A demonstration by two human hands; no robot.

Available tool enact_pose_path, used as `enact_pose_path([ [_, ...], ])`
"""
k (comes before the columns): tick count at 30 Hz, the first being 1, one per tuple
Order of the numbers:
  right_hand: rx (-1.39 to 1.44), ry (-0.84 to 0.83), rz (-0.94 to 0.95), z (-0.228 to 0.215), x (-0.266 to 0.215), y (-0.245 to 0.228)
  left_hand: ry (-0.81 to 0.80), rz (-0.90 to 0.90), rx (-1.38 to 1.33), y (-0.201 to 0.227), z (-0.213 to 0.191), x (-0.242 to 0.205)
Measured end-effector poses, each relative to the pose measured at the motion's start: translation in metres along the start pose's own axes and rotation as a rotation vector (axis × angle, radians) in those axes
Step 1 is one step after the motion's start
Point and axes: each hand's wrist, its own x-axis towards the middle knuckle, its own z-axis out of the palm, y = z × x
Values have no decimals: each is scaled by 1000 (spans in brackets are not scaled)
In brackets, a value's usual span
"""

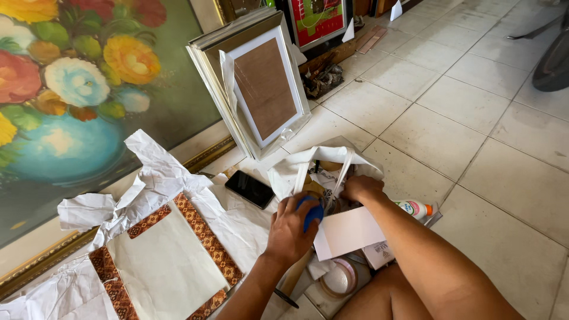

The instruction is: The person organizes picture frames on the floor, using a screwdriver to tighten the backing on one frame and moving others into a stack.

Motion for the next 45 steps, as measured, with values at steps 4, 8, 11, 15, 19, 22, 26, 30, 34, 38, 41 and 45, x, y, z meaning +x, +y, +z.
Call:
enact_pose_path([
  [4, 258, 156, -25, -29, -68, -9, -96, -17, 22, 27, -7, -23],
  [8, 870, 338, -58, -42, -107, 16, -46, 326, -217, 54, 22, -34],
  [11, 1280, 496, -36, -36, -133, 47, -29, 519, -328, 67, 63, -25],
  [15, 1816, 886, -61, -9, -123, 79, -18, 405, -591, 82, 73, 3],
  [19, 1732, 1036, -175, -19, -135, 54, 217, 170, -786, 50, 47, 29],
  [22, 1141, 1024, -391, -26, -145, 21, 413, -118, -494, -1, 39, 45],
  [26, 619, 693, -392, -24, -138, -25, 408, -419, -319, -51, 67, 47],
  [30, 537, 565, -305, -13, -122, -18, 468, -481, -317, -82, 69, 34],
  [34, 398, 404, -124, -2, -109, 16, 411, -584, -48, -60, 61, 18],
  [38, 315, 158, -182, 40, -87, 33, 397, -251, -39, -38, 71, 28],
  [41, 303, 102, -224, 45, -84, 27, 192, -378, 116, -40, 72, 45],
  [45, 197, 601, -247, 4, -131, 11, 203, -447, 246, -45, 56, 43],
])
